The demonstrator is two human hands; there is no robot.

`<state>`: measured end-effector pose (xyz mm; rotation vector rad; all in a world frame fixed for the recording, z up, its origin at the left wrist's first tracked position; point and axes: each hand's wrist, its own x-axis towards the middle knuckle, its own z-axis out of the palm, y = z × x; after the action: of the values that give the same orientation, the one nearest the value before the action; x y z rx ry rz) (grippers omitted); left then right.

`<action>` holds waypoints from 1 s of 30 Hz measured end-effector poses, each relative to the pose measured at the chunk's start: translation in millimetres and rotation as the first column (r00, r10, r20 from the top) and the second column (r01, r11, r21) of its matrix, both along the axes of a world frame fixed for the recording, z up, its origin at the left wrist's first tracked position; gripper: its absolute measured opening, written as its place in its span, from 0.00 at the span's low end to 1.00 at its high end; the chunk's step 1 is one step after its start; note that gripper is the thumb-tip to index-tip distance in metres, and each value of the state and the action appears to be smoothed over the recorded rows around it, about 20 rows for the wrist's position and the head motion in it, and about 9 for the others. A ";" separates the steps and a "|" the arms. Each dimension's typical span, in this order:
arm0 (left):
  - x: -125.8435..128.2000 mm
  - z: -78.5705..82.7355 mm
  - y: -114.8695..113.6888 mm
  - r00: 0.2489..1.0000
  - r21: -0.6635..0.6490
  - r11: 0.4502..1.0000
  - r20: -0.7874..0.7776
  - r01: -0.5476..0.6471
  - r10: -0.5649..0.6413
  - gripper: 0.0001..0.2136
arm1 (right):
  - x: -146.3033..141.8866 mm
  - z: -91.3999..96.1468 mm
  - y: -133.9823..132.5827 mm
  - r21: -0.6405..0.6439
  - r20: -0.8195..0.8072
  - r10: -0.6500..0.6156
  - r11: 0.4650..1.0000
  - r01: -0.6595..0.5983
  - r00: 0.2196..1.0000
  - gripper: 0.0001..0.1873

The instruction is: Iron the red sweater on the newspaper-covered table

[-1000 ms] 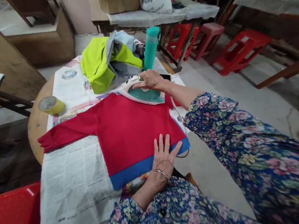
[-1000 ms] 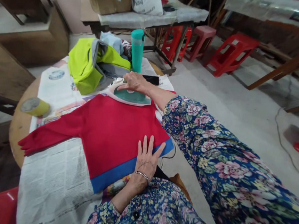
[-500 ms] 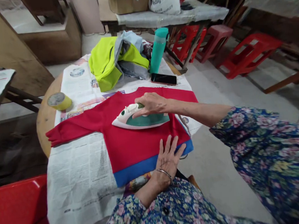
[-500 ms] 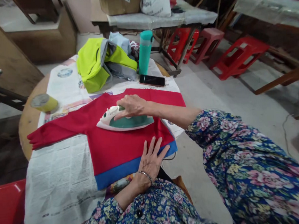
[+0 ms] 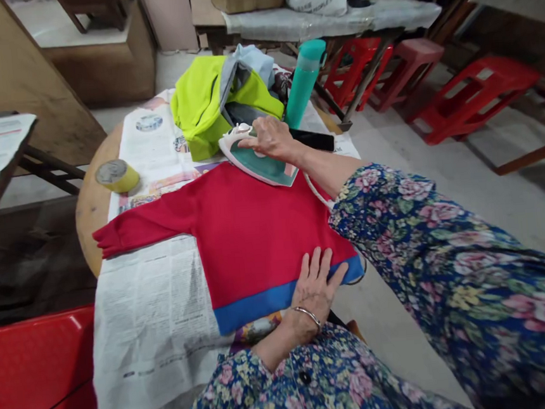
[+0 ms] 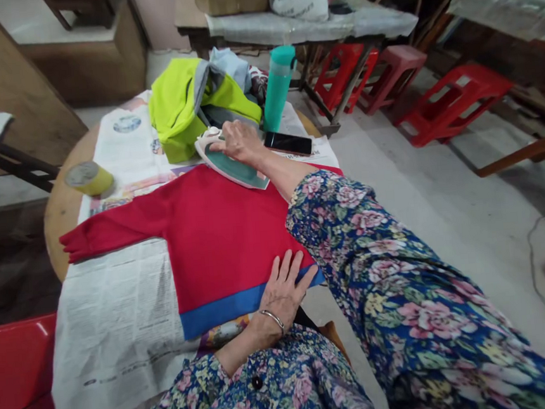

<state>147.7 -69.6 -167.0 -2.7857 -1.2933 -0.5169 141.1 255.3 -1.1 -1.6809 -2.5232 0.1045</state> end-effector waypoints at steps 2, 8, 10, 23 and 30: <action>-0.3 1.1 1.1 1.000 -0.010 1.000 -0.013 0.006 -0.006 0.35 | 2.5 3.2 -9.7 0.023 -0.041 0.043 0.999 -0.042 0.998 0.44; -0.2 5.7 2.3 0.997 -0.007 1.000 -0.070 0.011 -0.012 0.33 | 15.6 23.5 -101.2 -0.109 0.036 0.268 0.959 -0.263 0.963 0.30; 1.5 4.3 2.1 0.995 -0.005 1.000 -0.094 0.021 -0.021 0.33 | 20.4 27.4 -135.8 -0.181 0.095 0.344 0.929 -0.324 0.934 0.27; 10.3 6.1 -2.9 0.984 0.081 0.997 -0.175 0.005 0.009 0.27 | -14.8 12.2 -116.4 -0.120 0.165 0.253 0.965 -0.235 0.953 0.29; 12.7 21.3 -6.5 0.978 0.026 1.000 -0.209 0.006 0.000 0.27 | -59.0 -11.5 -36.8 0.009 0.021 0.203 0.979 -0.203 0.979 0.38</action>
<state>160.4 -76.2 -145.6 -2.7318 -1.2283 -0.2311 82.1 218.6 -12.6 -1.4220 -2.6983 0.0900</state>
